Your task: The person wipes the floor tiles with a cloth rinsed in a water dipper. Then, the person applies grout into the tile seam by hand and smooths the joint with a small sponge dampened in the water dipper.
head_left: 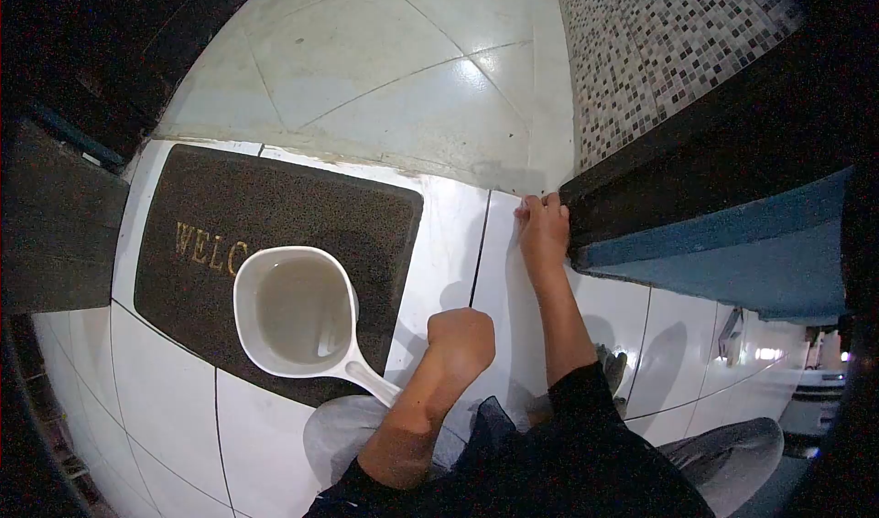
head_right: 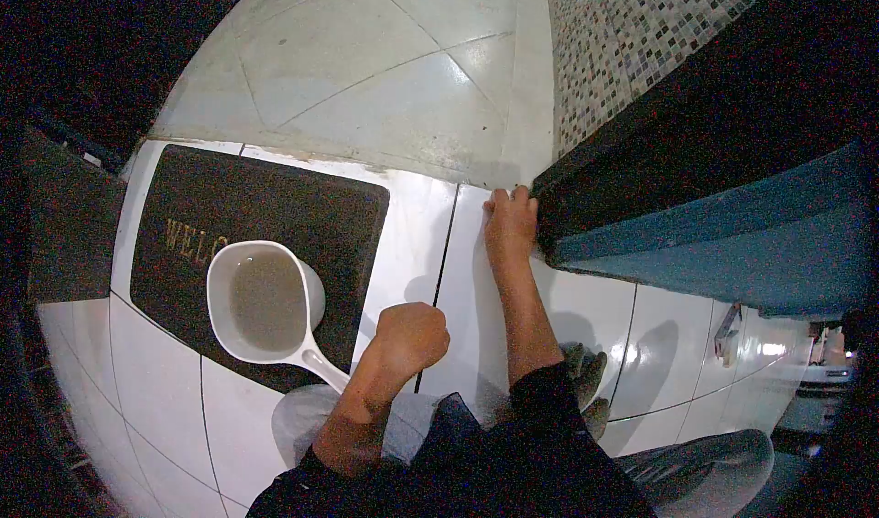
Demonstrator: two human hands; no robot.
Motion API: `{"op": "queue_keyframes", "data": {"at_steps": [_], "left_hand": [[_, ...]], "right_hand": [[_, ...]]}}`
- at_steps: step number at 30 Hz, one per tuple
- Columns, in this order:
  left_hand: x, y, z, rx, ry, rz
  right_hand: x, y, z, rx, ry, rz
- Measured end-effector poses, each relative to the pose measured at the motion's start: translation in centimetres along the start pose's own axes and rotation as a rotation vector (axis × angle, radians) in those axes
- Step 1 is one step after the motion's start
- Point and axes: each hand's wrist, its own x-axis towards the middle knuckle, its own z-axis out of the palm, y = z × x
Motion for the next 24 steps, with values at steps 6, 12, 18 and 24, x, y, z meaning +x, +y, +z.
{"op": "queue_keyframes", "data": {"at_steps": [6,12,18,24], "left_hand": [[0.2,0.4,-0.3,0.005,-0.025,-0.01],[0.0,0.6,-0.4,0.0,-0.077,-0.025],[0.1,0.4,-0.7,0.002,-0.06,-0.008],[0.1,0.8,-0.7,-0.004,-0.1,-0.011]], "right_hand": [[-6.8,-1.8,-2.9,0.048,-0.045,-0.071],[-1.0,-1.6,-0.4,0.014,0.008,-0.068],[-5.2,-2.4,-2.1,0.02,-0.165,-0.157],[-2.1,-2.9,-1.7,0.082,-0.139,-0.224]]}}
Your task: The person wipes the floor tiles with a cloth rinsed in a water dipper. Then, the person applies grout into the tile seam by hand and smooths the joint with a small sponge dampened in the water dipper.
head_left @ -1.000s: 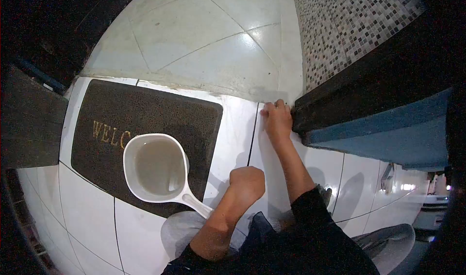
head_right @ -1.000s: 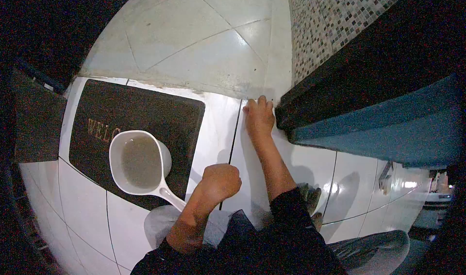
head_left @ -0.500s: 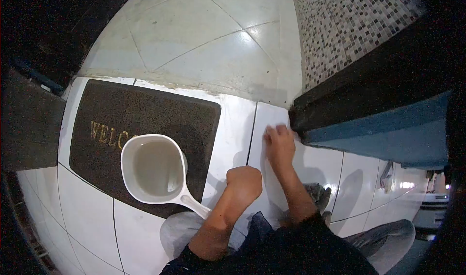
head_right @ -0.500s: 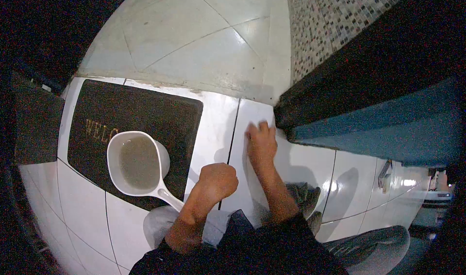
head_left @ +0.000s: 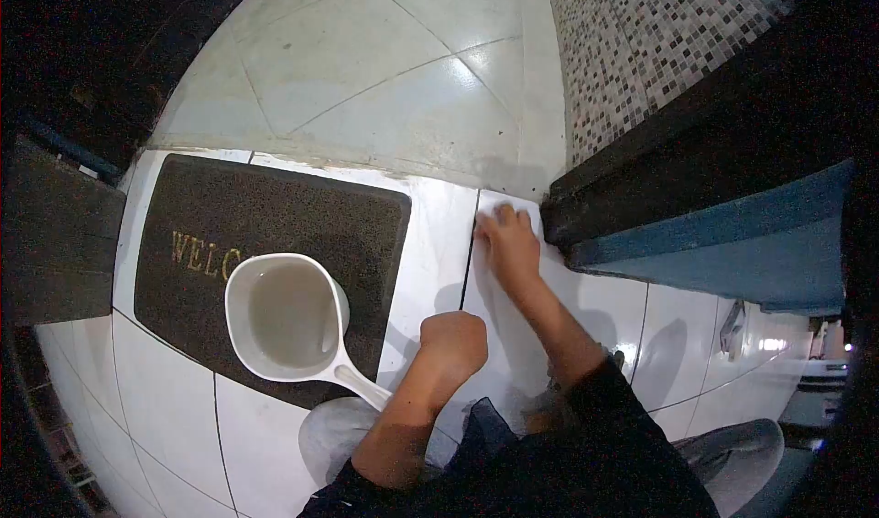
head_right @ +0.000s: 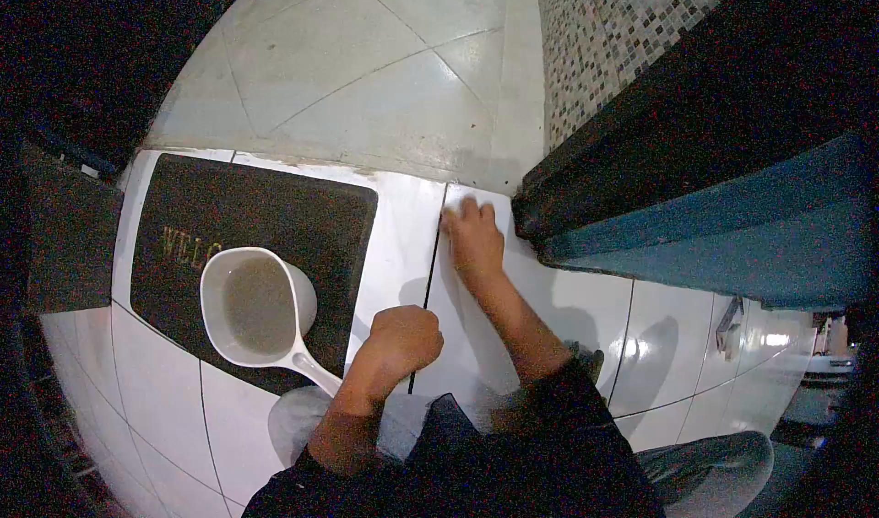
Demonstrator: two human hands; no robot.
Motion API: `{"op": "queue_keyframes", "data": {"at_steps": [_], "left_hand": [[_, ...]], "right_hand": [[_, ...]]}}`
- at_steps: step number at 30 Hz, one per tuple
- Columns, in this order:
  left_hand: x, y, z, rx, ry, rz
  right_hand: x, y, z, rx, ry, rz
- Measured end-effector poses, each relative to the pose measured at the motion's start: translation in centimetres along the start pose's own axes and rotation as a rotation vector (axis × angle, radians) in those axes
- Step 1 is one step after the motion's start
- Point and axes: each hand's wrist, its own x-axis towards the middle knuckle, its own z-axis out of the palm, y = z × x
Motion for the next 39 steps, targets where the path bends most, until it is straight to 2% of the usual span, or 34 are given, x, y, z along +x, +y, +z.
{"op": "queue_keyframes", "data": {"at_steps": [3,6,7,10,12,15,18,21,25,27,30,32,36,39], "left_hand": [[0.1,-0.5,0.2,0.015,0.029,-0.024],[0.2,-0.5,0.2,0.015,0.017,-0.03],[0.2,-0.5,0.2,0.013,0.019,-0.028],[0.0,-0.4,0.2,-0.006,0.04,0.004],[0.0,-0.2,0.4,-0.001,0.051,-0.006],[-0.1,-0.4,0.0,-0.005,0.024,-0.016],[0.1,-0.8,0.3,0.02,0.039,-0.029],[-0.2,-0.6,-0.1,-0.013,0.041,-0.003],[-0.1,-0.6,0.2,-0.003,0.02,0.002],[-0.1,-0.7,0.1,-0.006,0.005,-0.027],[-0.3,-0.8,-0.1,-0.009,0.032,-0.036],[-0.4,-0.7,-0.2,-0.011,0.044,-0.019],[-0.5,-0.5,-0.3,-0.01,0.052,0.009],[-0.3,-0.6,0.2,-0.014,0.071,0.005]], "right_hand": [[4.2,0.3,1.0,0.005,0.003,0.08],[1.6,-0.4,0.9,-0.036,0.061,0.048],[0.2,-1.0,0.3,-0.038,-0.038,0.07],[-2.6,-1.7,-0.3,0.042,-0.085,0.038],[-1.5,-0.9,0.4,0.021,-0.005,-0.013],[3.8,-0.3,1.1,-0.055,0.045,0.099],[4.5,-0.3,1.4,-0.063,0.039,0.115],[0.5,-1.3,0.4,-0.033,-0.035,0.062],[0.0,-1.0,0.3,0.045,-0.086,0.072],[3.1,0.2,1.2,0.002,0.07,0.1],[4.7,1.2,1.9,-0.008,0.047,0.2],[1.9,0.9,0.5,-0.114,0.011,0.191],[-5.2,0.4,-0.6,-0.078,0.082,0.15],[-4.0,1.6,0.0,-0.089,0.036,0.164]]}}
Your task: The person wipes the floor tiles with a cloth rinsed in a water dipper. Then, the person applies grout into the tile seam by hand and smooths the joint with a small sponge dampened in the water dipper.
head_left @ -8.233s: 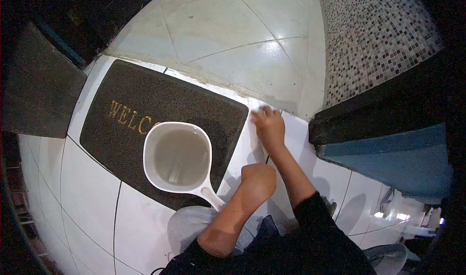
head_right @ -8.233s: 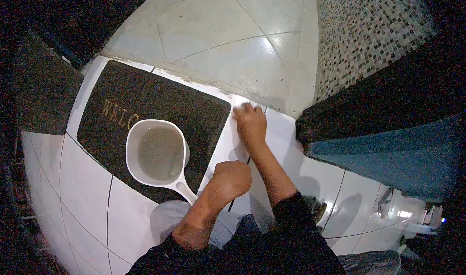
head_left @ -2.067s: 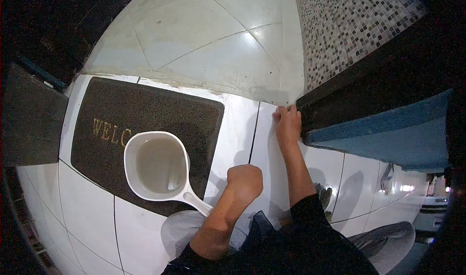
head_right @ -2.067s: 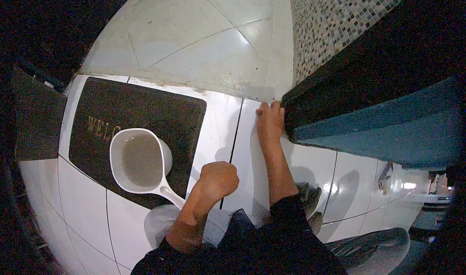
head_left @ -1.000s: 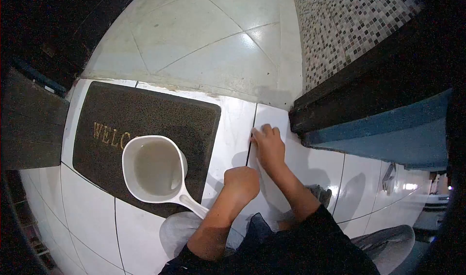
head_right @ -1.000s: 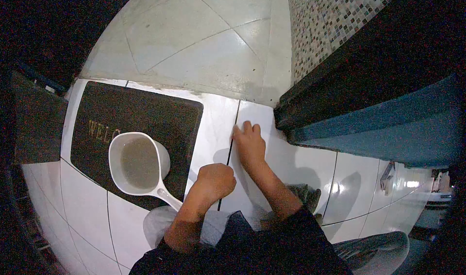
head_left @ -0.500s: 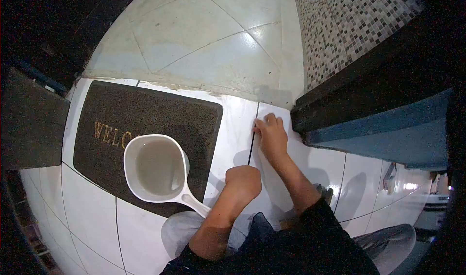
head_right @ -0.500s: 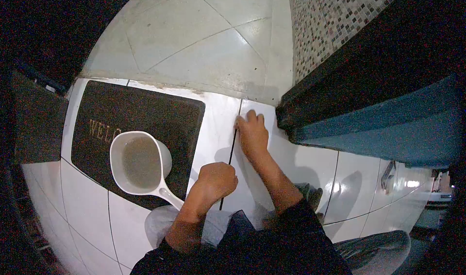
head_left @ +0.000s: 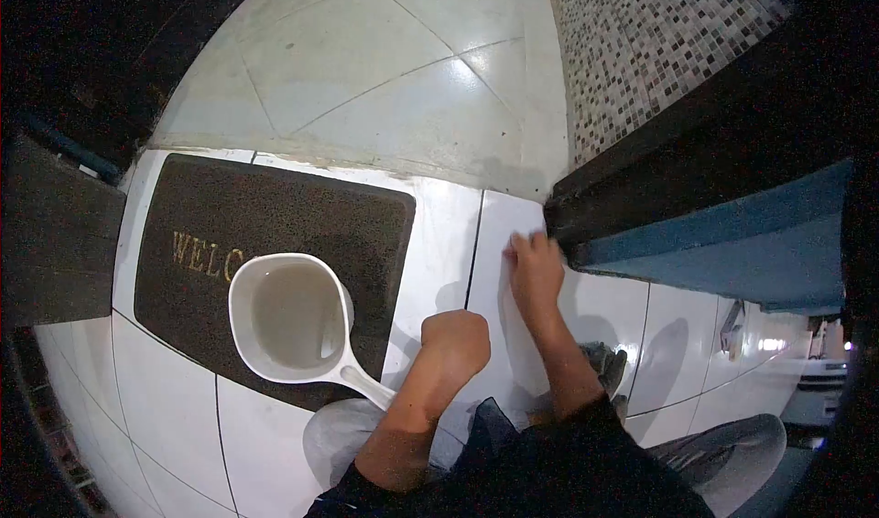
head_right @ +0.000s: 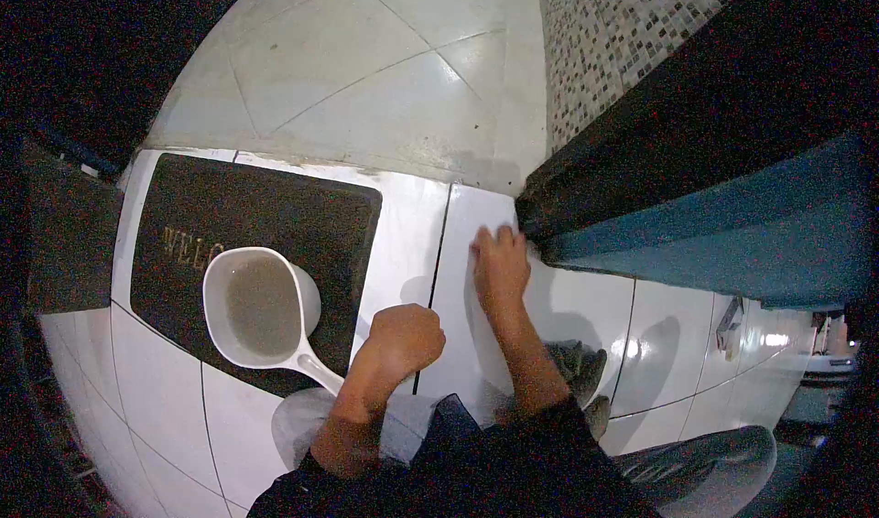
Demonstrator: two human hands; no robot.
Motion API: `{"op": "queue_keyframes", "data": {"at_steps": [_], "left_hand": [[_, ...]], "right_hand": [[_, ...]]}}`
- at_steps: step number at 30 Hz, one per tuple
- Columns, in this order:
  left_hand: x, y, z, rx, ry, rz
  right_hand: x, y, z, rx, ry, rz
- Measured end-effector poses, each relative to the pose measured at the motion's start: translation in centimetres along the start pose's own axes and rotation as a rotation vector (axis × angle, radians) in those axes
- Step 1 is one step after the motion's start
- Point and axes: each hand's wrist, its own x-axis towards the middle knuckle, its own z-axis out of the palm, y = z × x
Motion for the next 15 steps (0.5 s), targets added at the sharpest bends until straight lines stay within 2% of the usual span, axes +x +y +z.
{"op": "queue_keyframes", "data": {"at_steps": [2,3,5,8,11,14,15], "left_hand": [[0.0,-0.1,0.1,0.014,0.009,0.007],[0.0,-0.3,0.1,0.022,0.019,0.009],[0.1,-0.5,0.1,0.023,0.007,0.002],[0.3,-0.3,0.0,0.027,-0.003,0.007],[0.3,0.4,-0.5,0.039,-0.05,-0.017],[0.3,0.7,-0.4,0.062,-0.1,-0.041],[0.4,0.6,-0.3,0.065,-0.097,-0.044]], "right_hand": [[3.6,0.7,1.3,-0.1,0.189,-0.03],[4.7,0.6,1.3,-0.099,0.193,-0.033],[6.0,0.5,1.0,-0.168,0.075,0.022],[2.4,0.4,0.1,-0.183,0.023,0.062],[-1.2,0.3,-0.2,-0.142,0.08,-0.013],[1.8,-0.5,-0.1,-0.173,-0.026,0.088],[3.3,0.1,0.9,-0.185,0.166,-0.021]]}}
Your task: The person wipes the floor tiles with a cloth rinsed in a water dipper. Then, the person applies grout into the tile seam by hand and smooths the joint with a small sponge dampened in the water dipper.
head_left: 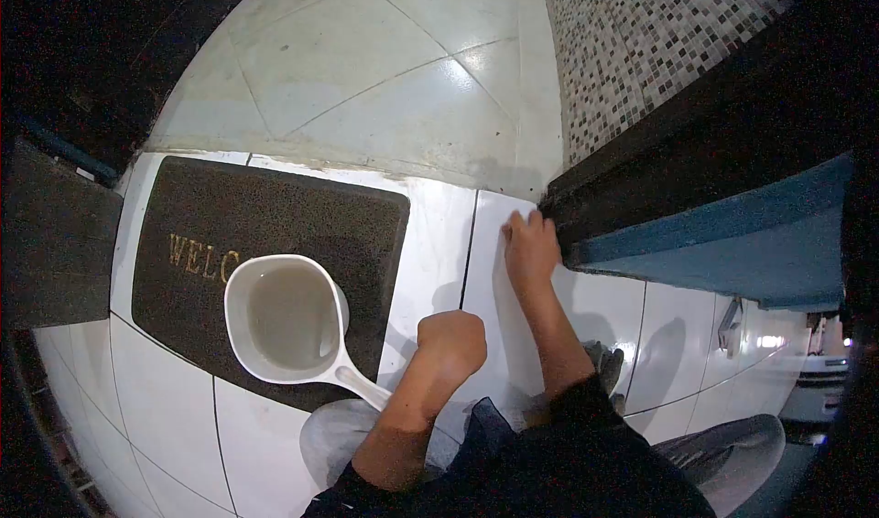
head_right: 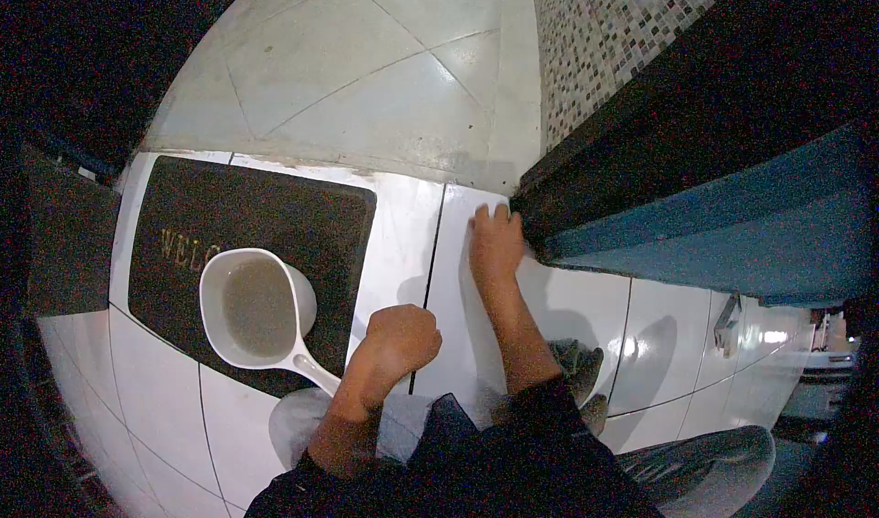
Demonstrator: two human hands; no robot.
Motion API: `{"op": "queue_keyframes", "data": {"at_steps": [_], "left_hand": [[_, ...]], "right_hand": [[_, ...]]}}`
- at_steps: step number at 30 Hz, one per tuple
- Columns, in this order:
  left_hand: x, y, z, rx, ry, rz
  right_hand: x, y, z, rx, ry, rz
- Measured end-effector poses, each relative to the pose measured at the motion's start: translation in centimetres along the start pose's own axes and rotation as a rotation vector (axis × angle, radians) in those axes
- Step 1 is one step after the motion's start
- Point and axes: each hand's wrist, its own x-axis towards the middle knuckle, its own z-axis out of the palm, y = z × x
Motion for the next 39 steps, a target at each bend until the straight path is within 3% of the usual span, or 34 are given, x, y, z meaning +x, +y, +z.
{"op": "queue_keyframes", "data": {"at_steps": [4,11,18,20,22,23,24,25,29,31,32,33,35,36,37,38,39], "left_hand": [[-0.2,-0.6,0.6,-0.044,0.087,0.027],[-0.1,-0.4,0.4,-0.049,0.084,0.05],[0.0,0.2,-0.4,0.021,0.025,-0.013],[0.0,0.2,-0.7,0.034,0.065,-0.003],[0.2,-0.3,-0.8,0.045,0.122,0.01],[0.6,-0.6,-0.5,0.039,0.184,0.108],[0.9,-0.8,-0.3,0.036,0.245,0.206],[0.8,-0.7,-0.2,0.048,0.274,0.202],[-1.0,-0.1,-0.1,-0.16,0.545,0.389],[-3.8,0.8,-0.1,-0.524,0.647,0.452],[-5.2,1.0,-0.3,-0.522,0.67,0.396],[-6.2,0.9,0.0,-0.508,0.677,0.393],[-8.0,0.2,1.3,-0.648,1.032,0.361],[-8.3,-0.6,2.4,-0.685,1.234,0.357],[-8.8,-1.0,3.4,-0.824,1.408,0.318],[-9.8,-1.5,4.7,-0.773,1.539,0.168],[-10.8,-1.9,5.8,-0.721,1.664,0.015]], "right_hand": [[2.5,0.2,0.6,0.045,-0.023,0.056],[-5.4,-0.8,-3.3,0.271,-0.106,-0.01],[2.9,-1.1,1.1,0.333,-0.011,-0.014],[2.5,-1.3,1.0,0.298,-0.11,0.049],[-1.0,-1.8,-0.8,0.22,-0.213,-0.084],[-3.0,-2.1,-1.9,0.189,-0.281,-0.112],[-5.1,-2.0,-2.4,0.302,-0.184,-0.148],[-6.7,-1.8,-3.4,0.251,-0.284,-0.178],[-10.7,-0.6,-6.6,0.367,-0.256,-0.19],[-11.7,1.2,-5.8,0.943,-0.243,0.086],[-12.0,2.1,-6.0,1.089,-0.247,0.174],[-12.0,3.0,-6.3,1.189,-0.393,0.305],[-12.2,4.0,-9.1,1.613,-0.542,0.639],[-12.3,4.4,-9.4,1.622,-0.546,0.627],[-12.3,4.7,-9.5,1.857,-0.545,0.711],[-12.3,4.9,-9.4,2.092,-0.545,0.794],[-12.0,4.8,-9.8,2.097,-0.556,0.78]]}}
